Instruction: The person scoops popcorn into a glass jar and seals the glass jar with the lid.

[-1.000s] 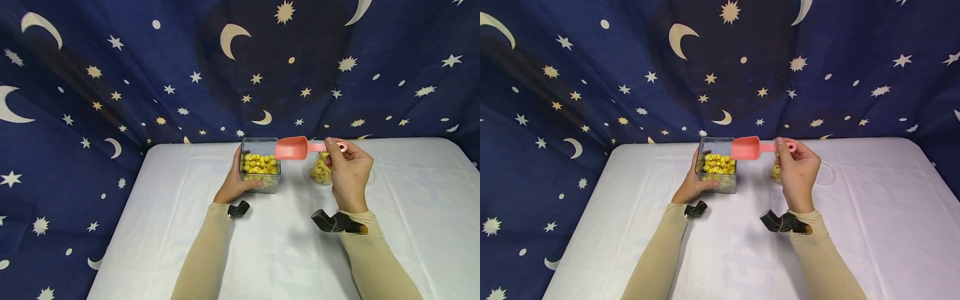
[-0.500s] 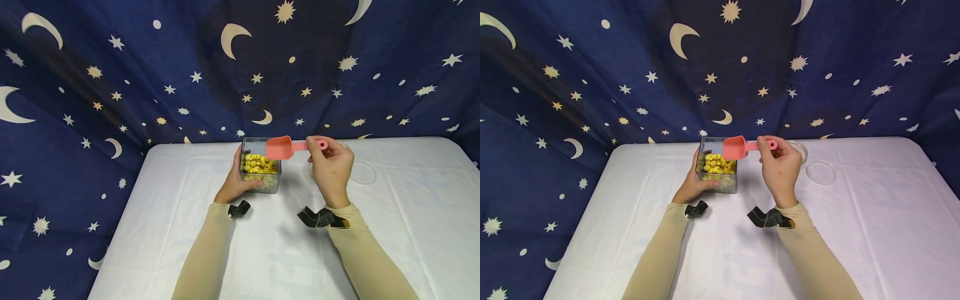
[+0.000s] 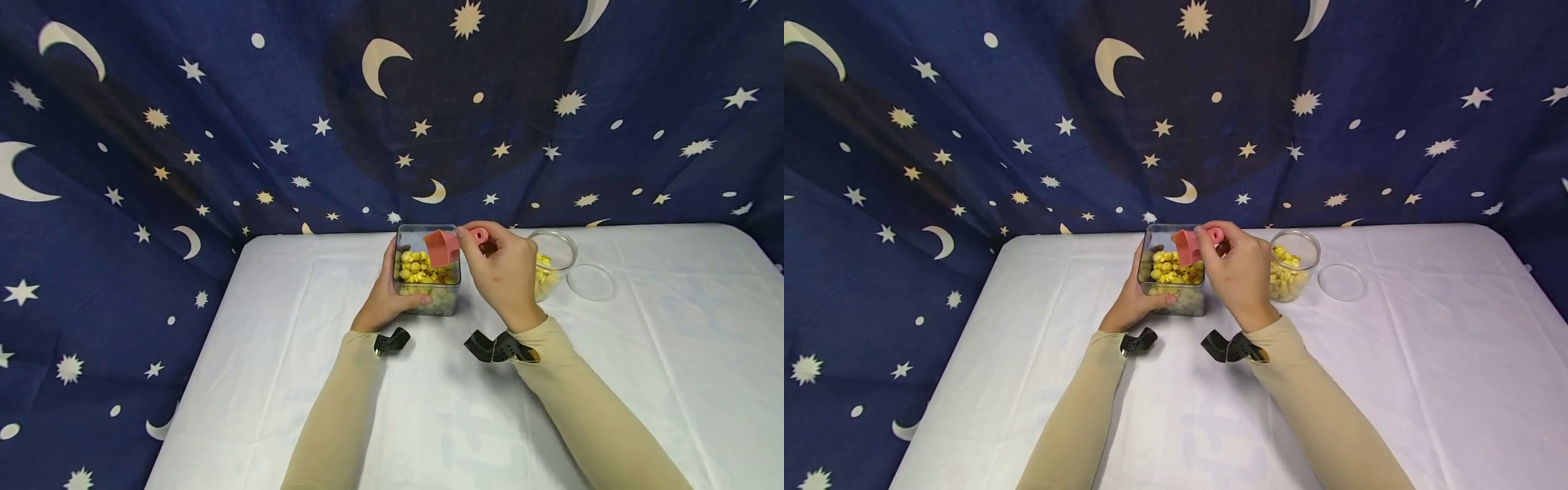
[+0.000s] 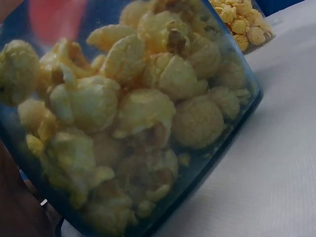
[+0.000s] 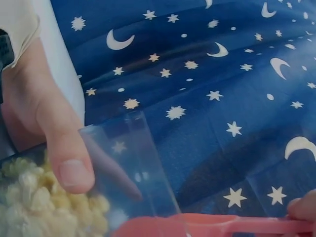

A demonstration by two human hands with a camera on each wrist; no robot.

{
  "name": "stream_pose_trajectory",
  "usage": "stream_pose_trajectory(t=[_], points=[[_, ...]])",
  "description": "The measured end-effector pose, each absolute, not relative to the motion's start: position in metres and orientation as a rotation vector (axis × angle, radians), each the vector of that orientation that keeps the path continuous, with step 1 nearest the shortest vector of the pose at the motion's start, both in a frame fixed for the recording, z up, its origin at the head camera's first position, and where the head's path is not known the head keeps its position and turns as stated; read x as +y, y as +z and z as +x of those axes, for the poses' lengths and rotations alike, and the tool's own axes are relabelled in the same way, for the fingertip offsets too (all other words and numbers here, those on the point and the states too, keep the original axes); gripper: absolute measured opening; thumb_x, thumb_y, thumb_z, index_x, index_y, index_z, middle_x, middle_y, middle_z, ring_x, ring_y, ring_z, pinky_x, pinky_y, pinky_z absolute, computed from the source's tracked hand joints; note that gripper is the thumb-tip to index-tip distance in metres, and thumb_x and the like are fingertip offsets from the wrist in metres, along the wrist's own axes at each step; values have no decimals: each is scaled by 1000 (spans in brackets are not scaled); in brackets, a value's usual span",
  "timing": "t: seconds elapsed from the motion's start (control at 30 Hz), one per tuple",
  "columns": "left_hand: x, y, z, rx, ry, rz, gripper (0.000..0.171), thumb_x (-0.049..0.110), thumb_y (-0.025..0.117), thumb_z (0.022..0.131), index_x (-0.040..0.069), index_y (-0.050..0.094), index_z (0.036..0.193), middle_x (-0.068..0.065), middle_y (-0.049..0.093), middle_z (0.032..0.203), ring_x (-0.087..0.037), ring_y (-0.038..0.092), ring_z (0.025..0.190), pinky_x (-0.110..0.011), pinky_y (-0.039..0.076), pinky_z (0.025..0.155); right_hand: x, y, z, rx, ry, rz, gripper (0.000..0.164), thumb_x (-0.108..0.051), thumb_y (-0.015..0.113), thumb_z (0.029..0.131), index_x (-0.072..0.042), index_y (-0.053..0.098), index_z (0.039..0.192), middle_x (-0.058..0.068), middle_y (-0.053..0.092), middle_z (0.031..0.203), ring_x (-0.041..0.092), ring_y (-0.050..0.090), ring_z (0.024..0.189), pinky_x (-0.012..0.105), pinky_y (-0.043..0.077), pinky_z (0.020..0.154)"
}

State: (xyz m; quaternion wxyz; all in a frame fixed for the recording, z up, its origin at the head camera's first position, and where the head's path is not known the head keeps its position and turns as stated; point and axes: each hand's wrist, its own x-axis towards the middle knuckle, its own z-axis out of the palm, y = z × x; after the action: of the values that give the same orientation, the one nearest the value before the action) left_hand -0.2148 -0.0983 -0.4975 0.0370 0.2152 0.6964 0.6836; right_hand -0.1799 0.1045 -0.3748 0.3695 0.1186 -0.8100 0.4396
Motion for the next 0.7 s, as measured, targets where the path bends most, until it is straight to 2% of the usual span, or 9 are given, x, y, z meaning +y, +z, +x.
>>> stream_pose_trajectory(t=[0.23,0.33,0.47,0.7], points=[[-97,-496,-215,2177,2081,670,126,62,89,64,45,6,159,-14,22,162,-17,33,142,-45,27,118,98,-377,-184,-2173,976,324,24,-19,74,92,5,77,90,7,57,52,11,39,43,28,28,43],[-97,-496,-215,2180,2081,661,127,63,89,64,46,6,158,-14,23,161,-17,33,142,-46,27,118,96,-379,-186,-2196,951,314,25,-19,73,93,5,77,90,10,60,53,12,37,41,31,27,42],[-98,-497,-215,2192,2076,648,128,64,88,62,46,6,158,-14,24,161,-17,34,141,-46,27,118,93,-382,-188,-2229,946,290,26,-20,74,92,5,78,90,12,67,60,15,43,42,31,29,43],[-98,-498,-215,2197,2071,644,128,65,87,63,45,5,159,-11,24,162,-16,30,144,-45,25,119,90,-388,-192,-2255,961,296,24,-20,74,92,3,79,89,13,69,62,15,41,42,31,28,42]])
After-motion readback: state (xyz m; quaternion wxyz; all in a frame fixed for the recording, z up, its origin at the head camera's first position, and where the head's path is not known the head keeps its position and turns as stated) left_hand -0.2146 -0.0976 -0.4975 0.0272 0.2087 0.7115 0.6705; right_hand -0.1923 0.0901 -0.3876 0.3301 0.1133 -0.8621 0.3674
